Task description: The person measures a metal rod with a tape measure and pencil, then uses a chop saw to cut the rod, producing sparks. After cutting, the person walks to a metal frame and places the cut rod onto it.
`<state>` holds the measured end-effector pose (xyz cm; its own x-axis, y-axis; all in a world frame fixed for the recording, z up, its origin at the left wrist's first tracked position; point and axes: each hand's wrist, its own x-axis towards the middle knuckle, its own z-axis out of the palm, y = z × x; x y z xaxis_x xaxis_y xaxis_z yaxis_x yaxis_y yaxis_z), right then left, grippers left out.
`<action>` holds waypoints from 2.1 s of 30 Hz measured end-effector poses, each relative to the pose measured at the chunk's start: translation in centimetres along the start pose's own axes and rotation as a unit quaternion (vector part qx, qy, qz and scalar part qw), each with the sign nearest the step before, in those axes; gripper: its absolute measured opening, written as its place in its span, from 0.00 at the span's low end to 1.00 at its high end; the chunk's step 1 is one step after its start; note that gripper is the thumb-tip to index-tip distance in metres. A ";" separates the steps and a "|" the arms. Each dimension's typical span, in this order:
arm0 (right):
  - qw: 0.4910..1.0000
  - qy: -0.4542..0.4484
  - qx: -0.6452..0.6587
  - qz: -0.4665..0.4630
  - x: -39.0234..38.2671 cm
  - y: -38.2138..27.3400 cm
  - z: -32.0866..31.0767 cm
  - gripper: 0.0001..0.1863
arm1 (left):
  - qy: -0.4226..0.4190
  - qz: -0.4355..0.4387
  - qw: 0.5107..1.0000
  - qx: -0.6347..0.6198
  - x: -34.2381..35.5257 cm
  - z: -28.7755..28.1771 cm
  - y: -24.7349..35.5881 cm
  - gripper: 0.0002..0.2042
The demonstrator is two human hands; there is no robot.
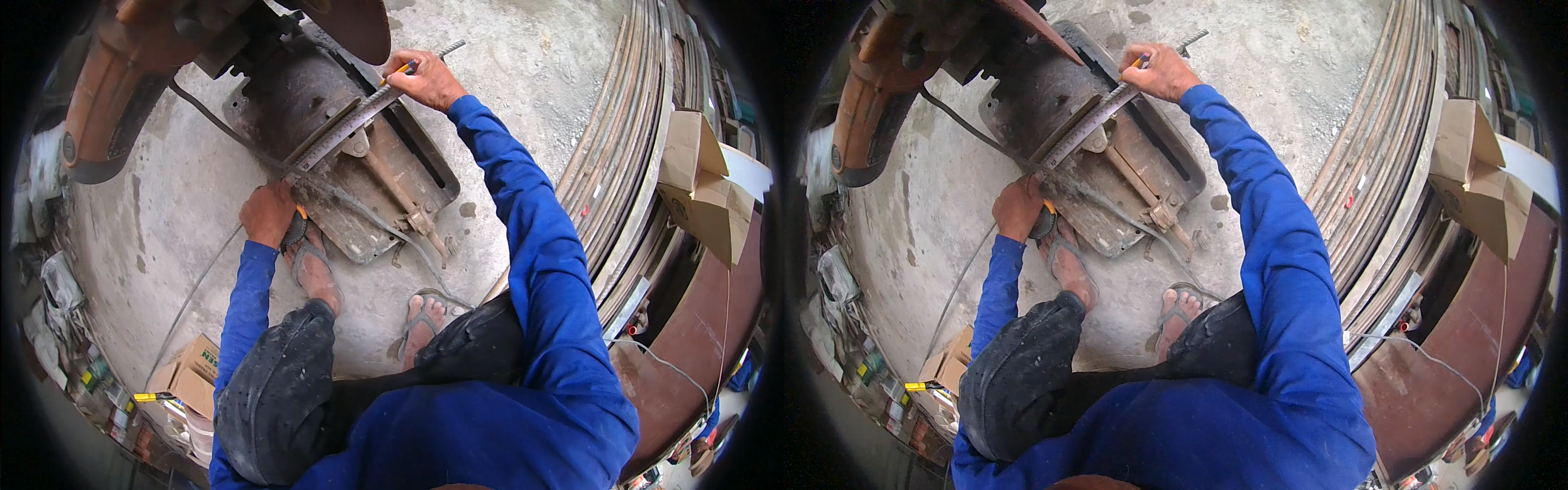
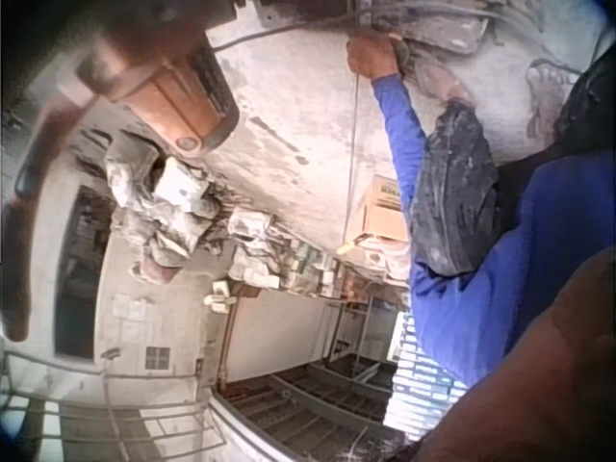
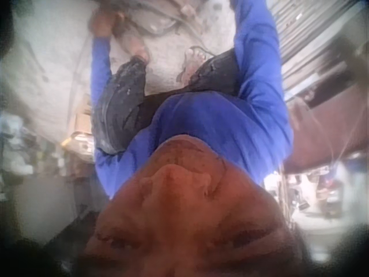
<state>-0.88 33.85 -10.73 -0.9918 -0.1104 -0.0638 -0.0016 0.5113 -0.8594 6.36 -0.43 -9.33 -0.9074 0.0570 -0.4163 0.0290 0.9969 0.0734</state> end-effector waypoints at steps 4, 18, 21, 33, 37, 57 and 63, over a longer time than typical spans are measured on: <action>0.999 -0.012 0.022 0.036 0.0 0.8 0.1 0.12 | -0.002 -0.001 1.000 0.000 -0.1 -0.2 0.1 0.17; 0.998 -0.021 -0.054 -0.003 -0.4 1.1 0.2 0.13 | 0.002 0.014 1.000 0.003 0.0 -0.3 0.0 0.17; 0.999 -0.022 -0.045 0.011 -0.4 1.2 0.3 0.13 | -0.003 0.018 1.000 0.005 0.0 -0.3 0.1 0.17; 0.998 -0.034 -0.046 0.021 -0.5 1.1 0.1 0.12 | -0.010 -0.005 1.000 0.001 -0.2 -0.6 0.4 0.18; 0.998 -0.018 -0.061 -0.006 -0.5 1.0 0.3 0.12 | -0.016 0.002 1.000 0.015 -0.1 -0.5 0.3 0.18; 0.999 -0.023 -0.030 0.002 -0.9 1.5 0.1 0.08 | 0.007 0.009 1.000 0.005 0.1 -0.2 0.0 0.17; 0.997 -0.033 -0.053 -0.043 -0.9 1.8 0.3 0.08 | -0.003 0.003 1.000 0.006 0.0 -0.1 -0.1 0.17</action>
<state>0.05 34.57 -12.35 -0.9768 -0.2122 -0.0279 -0.1039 0.5841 -0.8050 6.30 -0.53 -9.27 -0.9046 0.0624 -0.4216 0.0388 0.9972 0.0643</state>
